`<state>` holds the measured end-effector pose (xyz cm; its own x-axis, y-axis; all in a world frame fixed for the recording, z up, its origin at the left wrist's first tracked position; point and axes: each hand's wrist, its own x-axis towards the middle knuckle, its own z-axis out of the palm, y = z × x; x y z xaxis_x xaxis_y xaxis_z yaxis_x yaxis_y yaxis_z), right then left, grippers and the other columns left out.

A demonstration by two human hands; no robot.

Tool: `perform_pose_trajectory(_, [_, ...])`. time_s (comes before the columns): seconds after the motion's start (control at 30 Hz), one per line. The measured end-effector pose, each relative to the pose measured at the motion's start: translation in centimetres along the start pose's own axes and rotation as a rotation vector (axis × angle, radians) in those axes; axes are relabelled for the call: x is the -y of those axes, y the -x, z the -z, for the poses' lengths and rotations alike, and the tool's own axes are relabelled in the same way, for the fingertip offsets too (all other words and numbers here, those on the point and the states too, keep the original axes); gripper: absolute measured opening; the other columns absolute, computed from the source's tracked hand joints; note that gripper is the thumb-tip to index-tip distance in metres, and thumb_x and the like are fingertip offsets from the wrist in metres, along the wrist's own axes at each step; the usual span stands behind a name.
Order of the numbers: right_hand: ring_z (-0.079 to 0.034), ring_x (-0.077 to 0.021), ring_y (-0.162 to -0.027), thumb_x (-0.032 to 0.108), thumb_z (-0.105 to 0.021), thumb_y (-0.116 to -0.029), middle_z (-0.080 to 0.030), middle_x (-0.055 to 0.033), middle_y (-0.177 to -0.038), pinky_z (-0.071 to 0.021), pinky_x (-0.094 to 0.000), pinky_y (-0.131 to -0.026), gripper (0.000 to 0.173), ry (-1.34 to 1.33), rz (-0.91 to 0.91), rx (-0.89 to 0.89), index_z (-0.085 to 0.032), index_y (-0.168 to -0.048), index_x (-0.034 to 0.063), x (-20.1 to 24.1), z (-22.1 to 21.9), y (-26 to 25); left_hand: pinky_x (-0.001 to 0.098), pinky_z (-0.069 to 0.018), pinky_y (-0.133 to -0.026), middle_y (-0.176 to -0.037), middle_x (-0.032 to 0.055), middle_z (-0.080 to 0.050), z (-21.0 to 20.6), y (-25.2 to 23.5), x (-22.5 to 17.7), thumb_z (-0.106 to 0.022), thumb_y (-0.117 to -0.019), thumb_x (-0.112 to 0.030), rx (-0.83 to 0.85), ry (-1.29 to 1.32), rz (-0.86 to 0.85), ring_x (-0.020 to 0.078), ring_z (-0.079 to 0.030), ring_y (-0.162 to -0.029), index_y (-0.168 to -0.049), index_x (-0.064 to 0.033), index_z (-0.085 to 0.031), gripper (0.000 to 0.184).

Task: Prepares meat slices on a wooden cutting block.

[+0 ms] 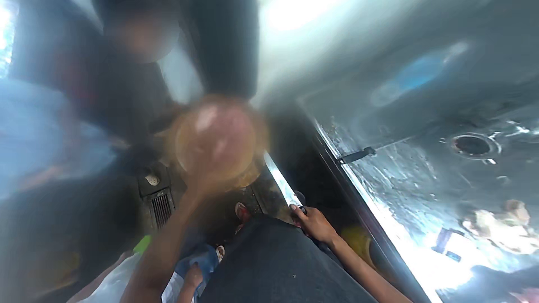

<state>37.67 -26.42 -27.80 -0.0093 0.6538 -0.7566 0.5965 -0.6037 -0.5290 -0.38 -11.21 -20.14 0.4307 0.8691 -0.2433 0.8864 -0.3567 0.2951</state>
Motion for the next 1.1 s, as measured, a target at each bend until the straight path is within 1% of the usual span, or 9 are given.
perform_pose_trajectory(0.07, [-0.065,-0.0264,-0.066,0.065,-0.041,-0.1037,-0.064,-0.0114,-0.073,-0.0545,-0.0501,-0.066,0.066,0.096,0.010,-0.002,-0.066,-0.091,0.0056,0.8,-0.3,-0.1,0.0580,-0.0268,-0.123,-0.158,0.0069,-0.048,-4.9,2.8,1.3,-0.046,-0.0984,0.002,0.053,-0.014,0.011,0.0309,-0.036,-0.152,-0.146,-0.0137,-0.058,0.052])
perform_pose_trajectory(0.23, [-0.069,-0.0342,-0.085,0.068,-0.041,-0.1021,-0.068,-0.0171,-0.086,-0.0543,-0.0582,-0.079,0.070,0.288,0.043,0.052,-0.068,-0.097,0.0042,6.1,-1.3,-1.1,0.0518,-0.0290,-0.123,-0.144,0.0028,-0.062,-3.6,2.3,2.3,-0.047,-0.1045,-0.017,-0.056,0.044,0.222,0.0252,-0.044,-0.147,-0.141,-0.0189,-0.063,0.040])
perform_pose_trajectory(0.4, [-0.068,-0.0393,-0.100,0.069,-0.037,-0.1027,-0.068,-0.0226,-0.103,-0.0535,-0.0612,-0.086,0.073,0.488,0.096,0.147,-0.067,-0.108,0.0016,16.7,-2.9,-3.9,0.0608,-0.0481,-0.103,-0.125,0.0228,-0.067,-1.4,0.3,5.0,-0.051,-0.1037,-0.017,-0.372,0.162,0.481,0.0409,-0.064,-0.118,-0.139,-0.0054,-0.060,0.038])
perform_pose_trajectory(0.5, [-0.066,-0.0399,-0.114,0.068,-0.030,-0.1041,-0.068,-0.0238,-0.117,-0.0521,-0.0616,-0.095,0.077,0.566,0.109,0.176,-0.067,-0.117,0.0018,20.1,-5.3,-7.2,0.0630,-0.0412,-0.111,-0.158,0.0162,-0.044,-3.5,-2.3,3.3,-0.048,-0.1067,-0.029,-0.487,0.178,0.478,0.0378,-0.047,-0.142,-0.156,-0.0108,-0.042,0.053])
perform_pose_trajectory(0.57, [-0.064,-0.0405,-0.120,0.069,-0.025,-0.1045,-0.067,-0.0249,-0.124,-0.0513,-0.0614,-0.098,0.080,0.623,0.084,0.191,-0.065,-0.125,0.0014,20.8,-6.1,-8.2,0.0680,-0.0130,-0.123,-0.174,0.0100,-0.009,-5.9,-4.4,2.3,-0.037,-0.1085,-0.049,-0.436,0.148,0.478,0.0361,-0.007,-0.159,-0.166,-0.0172,-0.017,0.069])
perform_pose_trajectory(0.63, [-0.066,-0.0406,-0.117,0.068,-0.025,-0.1051,-0.067,-0.0259,-0.122,-0.0519,-0.0604,-0.096,0.080,0.631,0.066,0.222,-0.063,-0.126,0.0003,20.6,-6.0,-8.1,0.0704,-0.0014,-0.123,-0.174,0.0080,0.009,-8.0,-5.9,2.2,-0.026,-0.1059,-0.062,-0.373,0.042,0.528,0.0367,0.009,-0.159,-0.168,-0.0215,-0.003,0.077])
perform_pose_trajectory(0.8, [-0.070,-0.0338,-0.083,0.071,-0.028,-0.1031,-0.067,-0.0210,-0.097,-0.0576,-0.0530,-0.076,0.080,0.572,-0.009,0.314,-0.064,-0.114,0.0005,18.6,-5.2,-6.9,0.0762,-0.0015,-0.118,-0.174,0.0132,0.002,-8.6,-7.2,2.3,-0.019,-0.1014,-0.073,-0.266,-0.039,0.636,0.0456,0.003,-0.158,-0.168,-0.0268,-0.010,0.081])
perform_pose_trajectory(0.93, [-0.068,-0.0305,-0.075,0.075,-0.026,-0.1011,-0.065,-0.0173,-0.086,-0.0562,-0.0514,-0.072,0.083,0.600,-0.040,0.357,-0.063,-0.101,0.0008,17.1,-4.7,-5.7,0.0760,-0.0003,-0.119,-0.174,0.0099,0.003,-8.1,-7.1,2.1,-0.017,-0.1023,-0.071,-0.239,-0.035,0.639,0.0435,0.005,-0.158,-0.168,-0.0270,-0.009,0.079])
perform_pose_trajectory(1.1, [-0.069,-0.0410,-0.105,0.077,-0.028,-0.0996,-0.069,-0.0256,-0.106,-0.0539,-0.0606,-0.090,0.089,0.667,-0.020,0.344,-0.067,-0.108,-0.0032,12.5,-3.5,-3.6,0.0757,-0.0031,-0.119,-0.174,0.0031,0.010,-8.9,-5.9,2.6,-0.019,-0.1045,-0.067,-0.373,-0.006,0.594,0.0338,0.009,-0.160,-0.168,-0.0256,-0.004,0.077])
